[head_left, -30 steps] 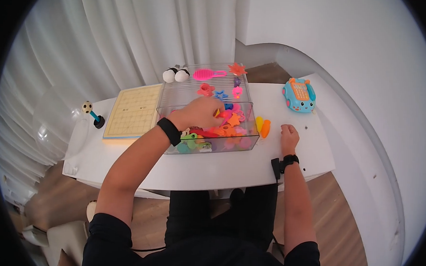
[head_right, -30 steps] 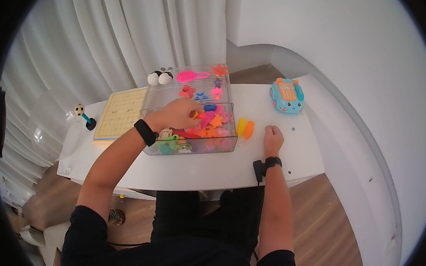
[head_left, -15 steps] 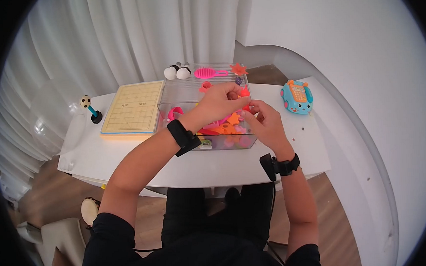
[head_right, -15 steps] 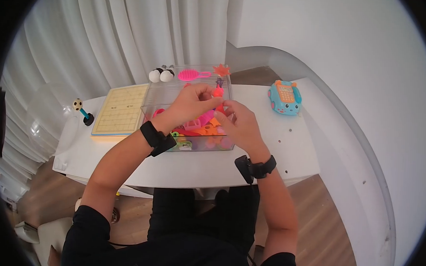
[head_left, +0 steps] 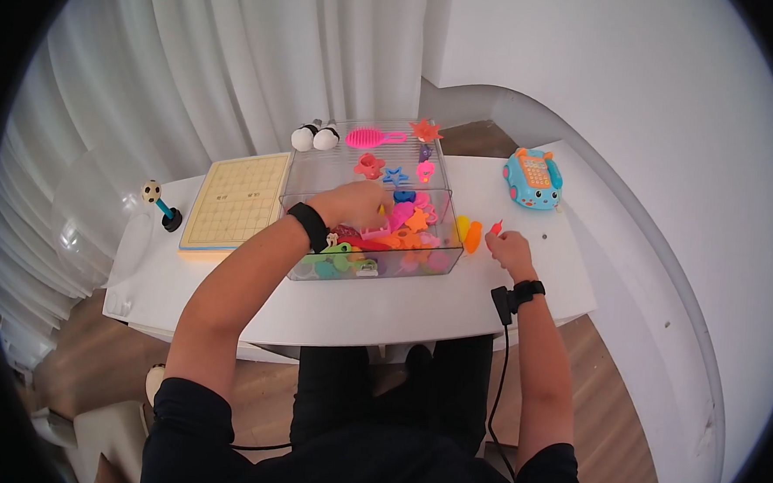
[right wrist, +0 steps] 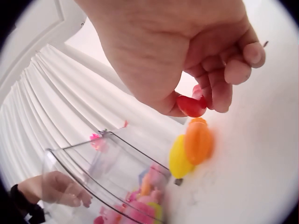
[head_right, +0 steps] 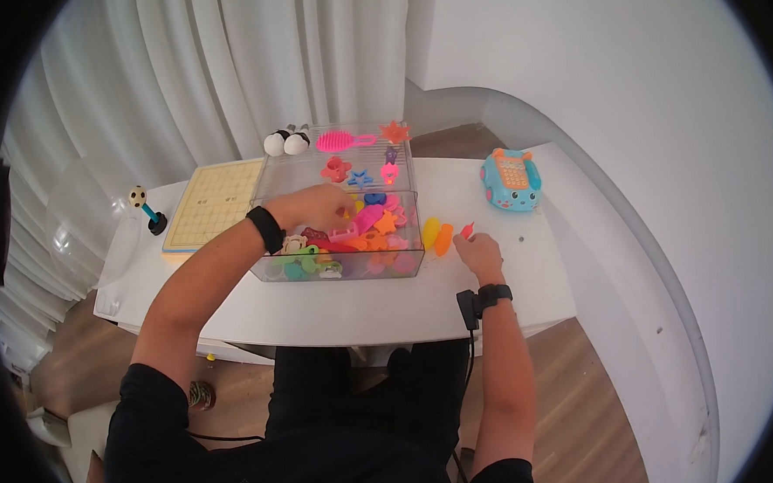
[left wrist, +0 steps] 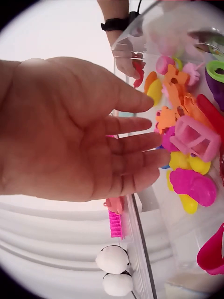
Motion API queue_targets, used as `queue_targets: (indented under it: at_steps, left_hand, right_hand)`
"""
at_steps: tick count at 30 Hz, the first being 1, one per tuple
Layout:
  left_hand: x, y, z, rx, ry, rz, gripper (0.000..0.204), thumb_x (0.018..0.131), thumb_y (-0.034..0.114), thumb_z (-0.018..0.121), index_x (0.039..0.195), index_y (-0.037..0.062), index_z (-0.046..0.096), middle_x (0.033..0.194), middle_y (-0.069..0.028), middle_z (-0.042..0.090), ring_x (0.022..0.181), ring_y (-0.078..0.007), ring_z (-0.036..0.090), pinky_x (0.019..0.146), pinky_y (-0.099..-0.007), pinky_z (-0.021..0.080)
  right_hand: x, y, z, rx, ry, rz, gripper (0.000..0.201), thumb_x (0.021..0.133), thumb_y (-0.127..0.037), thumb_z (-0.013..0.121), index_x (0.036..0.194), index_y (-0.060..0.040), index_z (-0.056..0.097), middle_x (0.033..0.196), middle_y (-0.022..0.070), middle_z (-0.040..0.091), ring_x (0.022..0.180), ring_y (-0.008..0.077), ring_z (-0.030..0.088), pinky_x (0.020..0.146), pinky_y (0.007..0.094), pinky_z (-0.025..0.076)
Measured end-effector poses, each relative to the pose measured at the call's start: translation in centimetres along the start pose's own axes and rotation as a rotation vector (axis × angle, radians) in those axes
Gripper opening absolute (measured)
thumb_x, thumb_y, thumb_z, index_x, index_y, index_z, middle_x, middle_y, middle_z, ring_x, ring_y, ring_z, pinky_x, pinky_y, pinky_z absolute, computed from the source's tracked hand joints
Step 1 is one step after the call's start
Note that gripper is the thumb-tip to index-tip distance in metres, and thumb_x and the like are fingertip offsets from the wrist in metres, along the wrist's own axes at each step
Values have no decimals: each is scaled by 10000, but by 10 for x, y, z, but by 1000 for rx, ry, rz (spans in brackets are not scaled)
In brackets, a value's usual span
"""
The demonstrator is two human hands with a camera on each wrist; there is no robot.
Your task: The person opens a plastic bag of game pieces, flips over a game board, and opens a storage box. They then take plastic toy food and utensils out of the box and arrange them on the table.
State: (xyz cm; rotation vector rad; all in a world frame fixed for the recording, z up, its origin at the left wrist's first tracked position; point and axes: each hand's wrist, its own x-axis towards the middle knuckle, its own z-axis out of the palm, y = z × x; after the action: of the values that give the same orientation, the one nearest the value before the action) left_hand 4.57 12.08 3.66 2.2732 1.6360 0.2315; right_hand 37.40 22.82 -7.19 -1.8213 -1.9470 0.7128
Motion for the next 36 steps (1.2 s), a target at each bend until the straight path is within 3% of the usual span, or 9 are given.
queue_targets:
  at_steps: [2,4,7,10,13,19,22,29,36]
  left_hand:
    - [0,-1,3,50,-117,-24,281,764,221,672,981,43,683,882,-153,668,808,-285,635,732,-373,492]
    - [3,0,9,222,-251,44,275,724,208,677,944,44,682,864,-164,669,820,-305,637,716,-398,489]
    - [4,6,17,218,-389,75,251,700,193,670,901,42,683,860,-174,665,814,-326,632,699,-419,484]
    - [3,20,16,236,-410,48,170,660,120,635,791,33,700,760,-198,648,740,-374,623,649,-447,482]
    - [9,19,28,233,-454,8,193,677,114,626,832,28,702,815,-195,661,789,-366,639,688,-439,497]
    - [8,28,31,298,-435,-65,239,780,153,553,893,-6,690,935,-205,666,858,-373,653,730,-450,511]
    - [8,18,43,305,-353,-9,198,792,166,556,851,29,687,861,-182,661,826,-352,653,704,-449,499]
    - [15,15,33,353,-395,106,204,744,194,624,840,20,672,832,-177,657,790,-354,646,689,-443,500]
    - [-3,21,-2,162,-153,18,270,704,233,671,847,5,654,804,-168,642,780,-343,622,678,-414,486]
  right_hand:
    - [-11,-5,-5,38,-95,71,422,760,-419,594,810,-9,683,699,131,670,681,244,658,667,354,512]
    - [-10,2,5,-53,-43,-40,435,757,-444,596,816,-24,693,741,142,678,740,271,667,707,375,510]
    - [-12,-1,6,-128,-50,-67,463,751,-468,599,832,-23,695,787,153,681,800,278,663,746,373,503]
    - [-14,-8,-4,-140,-171,-25,490,751,-495,578,899,-44,699,923,170,688,924,328,646,824,405,484]
    - [-13,-8,-9,-94,-209,-6,502,752,-508,559,902,-49,696,926,175,683,926,329,641,827,410,474]
    - [-15,2,-2,80,-99,28,528,759,-506,533,918,-18,658,923,198,671,936,341,627,837,401,462]
    - [-7,12,4,129,-83,50,541,765,-508,529,925,-3,642,931,212,666,936,355,622,840,399,460]
    - [-4,22,11,179,-34,38,548,798,-510,519,938,6,636,925,221,664,929,366,621,842,404,458]
    - [-4,25,10,222,-44,43,538,811,-499,518,968,5,623,877,203,665,876,332,635,824,398,463]
